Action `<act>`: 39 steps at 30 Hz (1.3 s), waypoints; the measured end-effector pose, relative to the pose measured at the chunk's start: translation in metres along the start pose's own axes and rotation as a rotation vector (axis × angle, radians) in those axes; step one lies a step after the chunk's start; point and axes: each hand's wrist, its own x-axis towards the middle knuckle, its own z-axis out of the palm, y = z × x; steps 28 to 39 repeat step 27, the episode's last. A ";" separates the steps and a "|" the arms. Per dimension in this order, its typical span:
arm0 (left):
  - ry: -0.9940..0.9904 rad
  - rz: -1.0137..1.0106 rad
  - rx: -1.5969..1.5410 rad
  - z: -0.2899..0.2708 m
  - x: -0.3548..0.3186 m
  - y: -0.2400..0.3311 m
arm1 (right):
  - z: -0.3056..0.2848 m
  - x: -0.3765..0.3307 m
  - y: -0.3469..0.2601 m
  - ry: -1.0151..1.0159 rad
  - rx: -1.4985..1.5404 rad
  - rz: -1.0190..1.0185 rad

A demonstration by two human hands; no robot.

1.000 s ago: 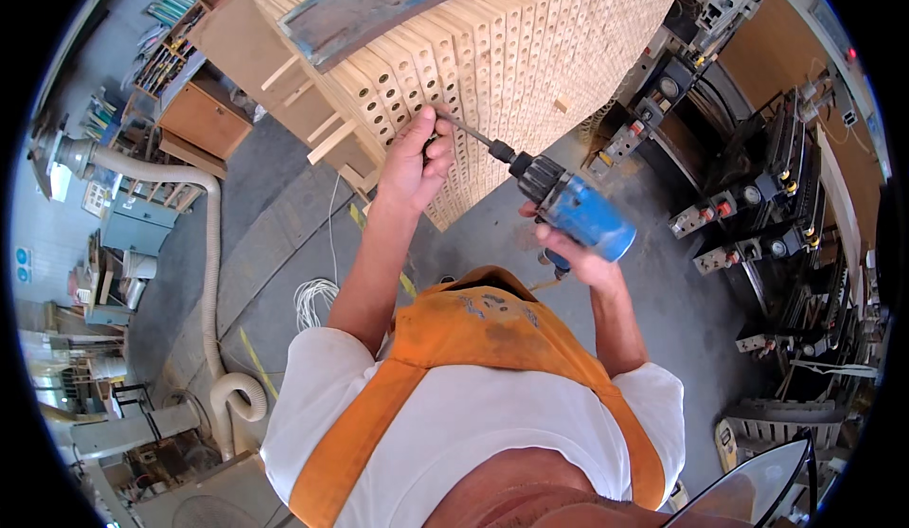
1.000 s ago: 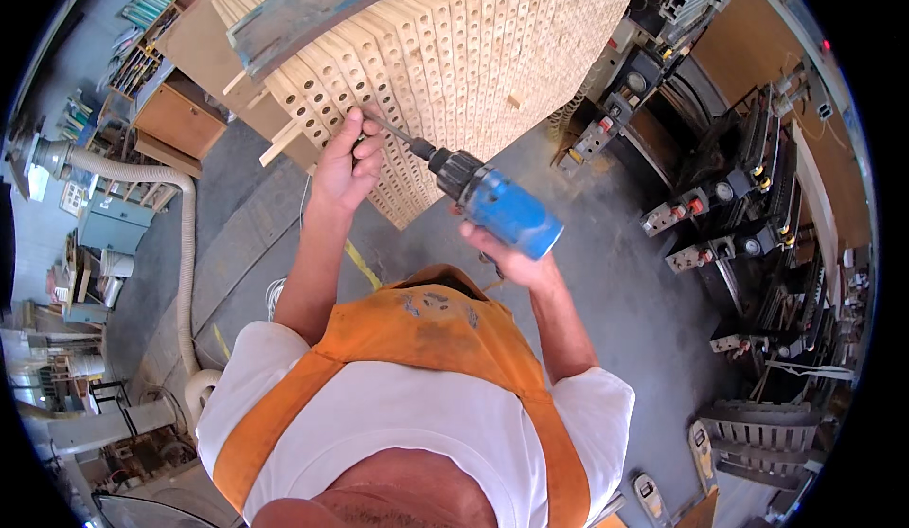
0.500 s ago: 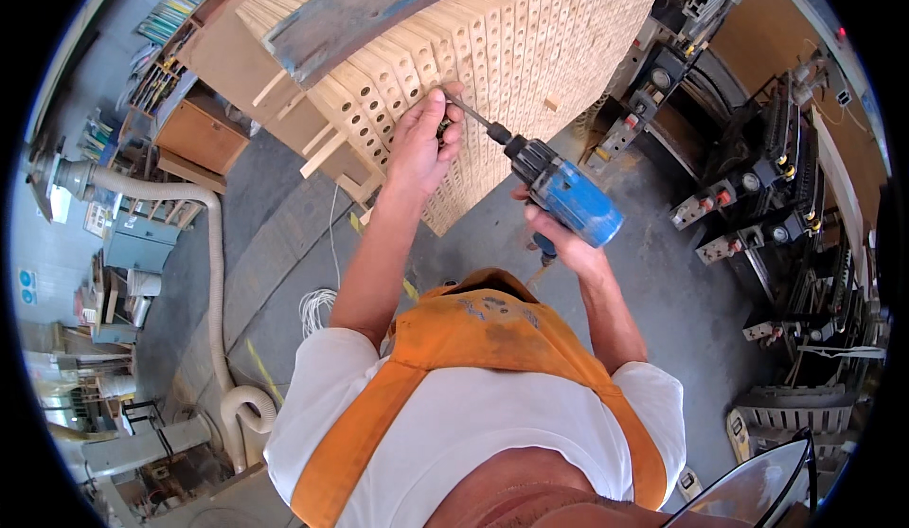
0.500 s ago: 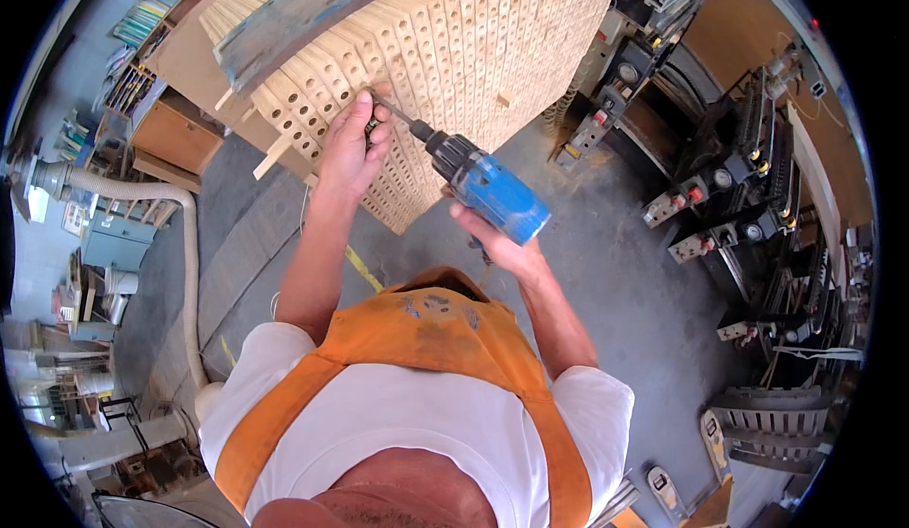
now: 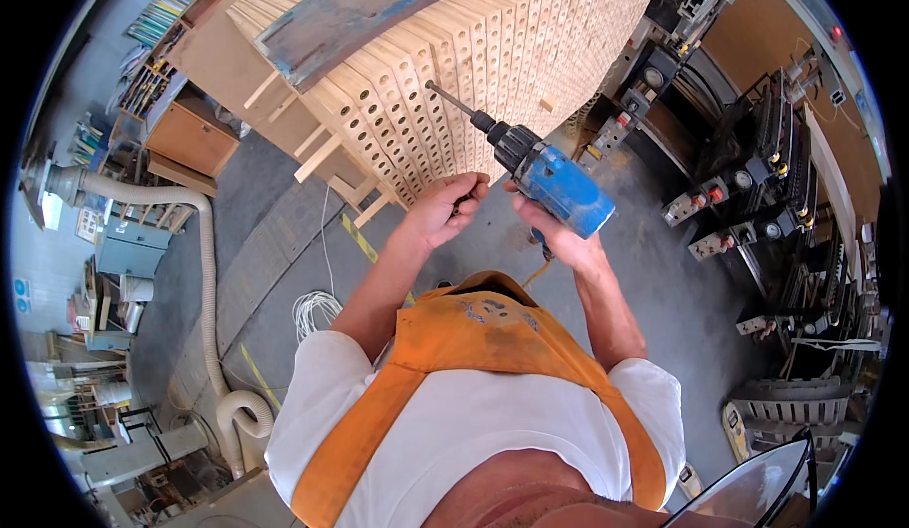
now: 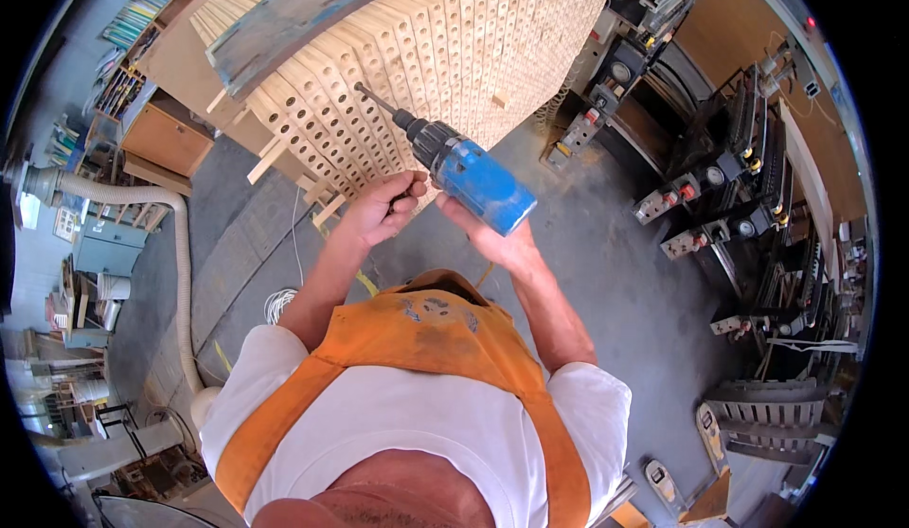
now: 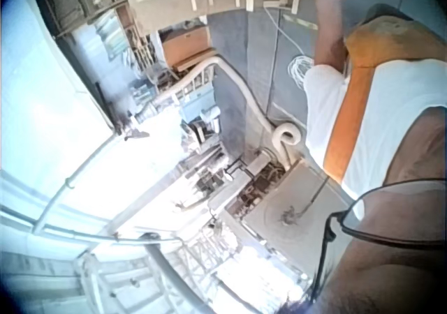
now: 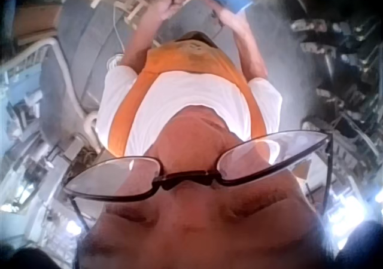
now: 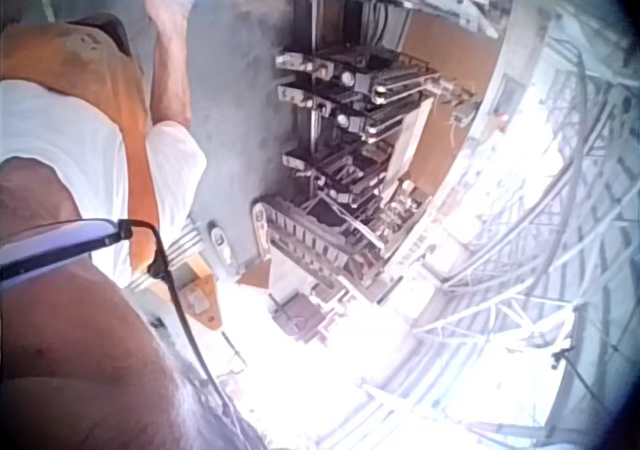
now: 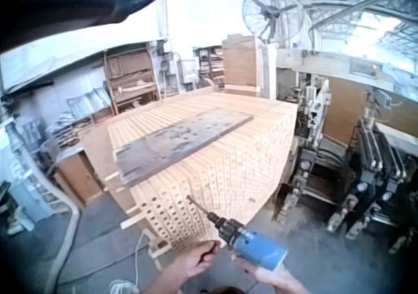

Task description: The person uses a blue pneumatic drill to create holes in a large wooden board with a pre-marked grid pattern. The operator holds the drill with both hands, systematically moving from one marked spot to the next to drill through the wood.

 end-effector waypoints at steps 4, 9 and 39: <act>0.036 -0.010 0.013 -0.002 -0.002 -0.005 | 0.000 -0.001 0.000 -0.001 -0.024 -0.004; 0.087 0.025 0.065 0.006 -0.009 -0.003 | 0.002 -0.001 0.001 -0.007 -0.023 0.022; -0.078 0.497 -0.081 0.038 -0.018 0.062 | -0.034 -0.018 0.018 -0.233 0.242 -0.016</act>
